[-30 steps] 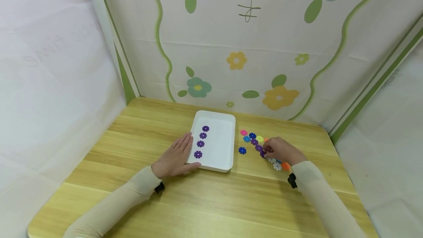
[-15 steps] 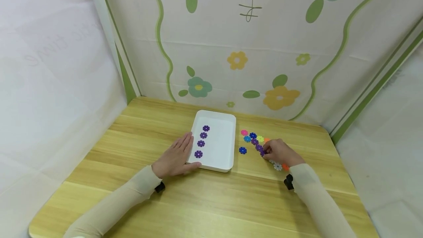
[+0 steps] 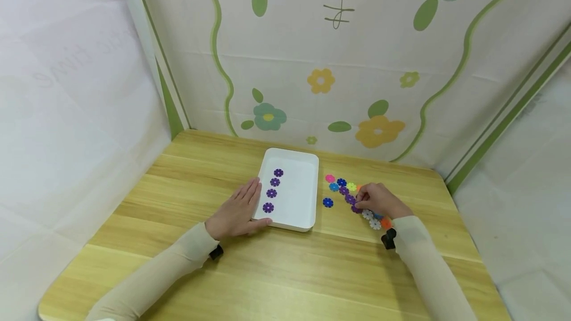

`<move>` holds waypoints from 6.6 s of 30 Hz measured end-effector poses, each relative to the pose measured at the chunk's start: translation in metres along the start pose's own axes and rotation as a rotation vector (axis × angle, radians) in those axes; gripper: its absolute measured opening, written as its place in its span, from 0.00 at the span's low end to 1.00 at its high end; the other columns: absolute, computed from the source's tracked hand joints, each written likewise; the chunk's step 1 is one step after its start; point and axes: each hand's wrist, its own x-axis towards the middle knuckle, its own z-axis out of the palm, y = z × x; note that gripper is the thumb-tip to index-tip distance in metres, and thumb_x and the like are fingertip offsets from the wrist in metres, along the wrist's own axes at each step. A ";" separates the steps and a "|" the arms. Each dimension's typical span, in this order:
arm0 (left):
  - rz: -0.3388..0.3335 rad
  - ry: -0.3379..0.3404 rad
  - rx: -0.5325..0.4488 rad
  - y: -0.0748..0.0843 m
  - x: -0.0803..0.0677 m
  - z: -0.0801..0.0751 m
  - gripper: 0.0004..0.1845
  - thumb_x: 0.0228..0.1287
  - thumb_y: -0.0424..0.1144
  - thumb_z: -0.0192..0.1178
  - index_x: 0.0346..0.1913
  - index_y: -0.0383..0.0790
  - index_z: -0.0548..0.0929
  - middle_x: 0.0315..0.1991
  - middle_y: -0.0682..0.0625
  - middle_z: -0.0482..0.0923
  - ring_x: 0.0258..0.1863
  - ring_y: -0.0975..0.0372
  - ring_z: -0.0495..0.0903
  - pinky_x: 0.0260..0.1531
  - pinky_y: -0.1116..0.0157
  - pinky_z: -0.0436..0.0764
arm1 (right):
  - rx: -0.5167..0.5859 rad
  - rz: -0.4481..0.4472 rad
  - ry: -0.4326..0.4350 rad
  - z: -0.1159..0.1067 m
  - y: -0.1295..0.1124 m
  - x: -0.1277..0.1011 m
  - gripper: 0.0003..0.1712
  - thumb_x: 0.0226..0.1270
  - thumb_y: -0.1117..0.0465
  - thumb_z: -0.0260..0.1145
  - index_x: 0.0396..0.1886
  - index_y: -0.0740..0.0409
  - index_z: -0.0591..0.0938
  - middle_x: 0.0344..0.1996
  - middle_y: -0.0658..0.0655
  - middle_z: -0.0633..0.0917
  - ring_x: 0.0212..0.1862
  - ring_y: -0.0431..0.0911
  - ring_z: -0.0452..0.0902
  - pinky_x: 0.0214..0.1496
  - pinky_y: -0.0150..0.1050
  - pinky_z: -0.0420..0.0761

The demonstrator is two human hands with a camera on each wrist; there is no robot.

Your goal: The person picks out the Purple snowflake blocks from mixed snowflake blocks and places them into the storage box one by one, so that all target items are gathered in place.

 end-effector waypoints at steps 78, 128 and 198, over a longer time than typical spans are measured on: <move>-0.025 -0.017 0.081 0.005 0.004 -0.002 0.58 0.74 0.76 0.45 0.83 0.27 0.51 0.86 0.33 0.44 0.87 0.46 0.47 0.85 0.49 0.55 | 0.290 0.226 0.254 0.046 -0.145 0.191 0.13 0.77 0.57 0.69 0.46 0.61 0.92 0.42 0.58 0.91 0.44 0.48 0.80 0.48 0.39 0.80; -0.006 -0.009 0.011 0.002 0.001 -0.004 0.57 0.75 0.72 0.48 0.82 0.24 0.51 0.86 0.31 0.44 0.87 0.43 0.46 0.85 0.47 0.53 | -0.063 -0.093 0.120 0.017 0.003 0.022 0.14 0.69 0.63 0.75 0.51 0.64 0.88 0.41 0.56 0.90 0.41 0.44 0.85 0.45 0.43 0.89; -0.028 -0.012 0.066 0.006 -0.001 -0.003 0.58 0.74 0.74 0.47 0.83 0.25 0.52 0.85 0.32 0.46 0.86 0.43 0.49 0.84 0.47 0.57 | -0.147 -0.154 -0.302 0.037 -0.161 0.088 0.09 0.75 0.61 0.71 0.31 0.48 0.89 0.30 0.44 0.86 0.35 0.40 0.77 0.43 0.34 0.80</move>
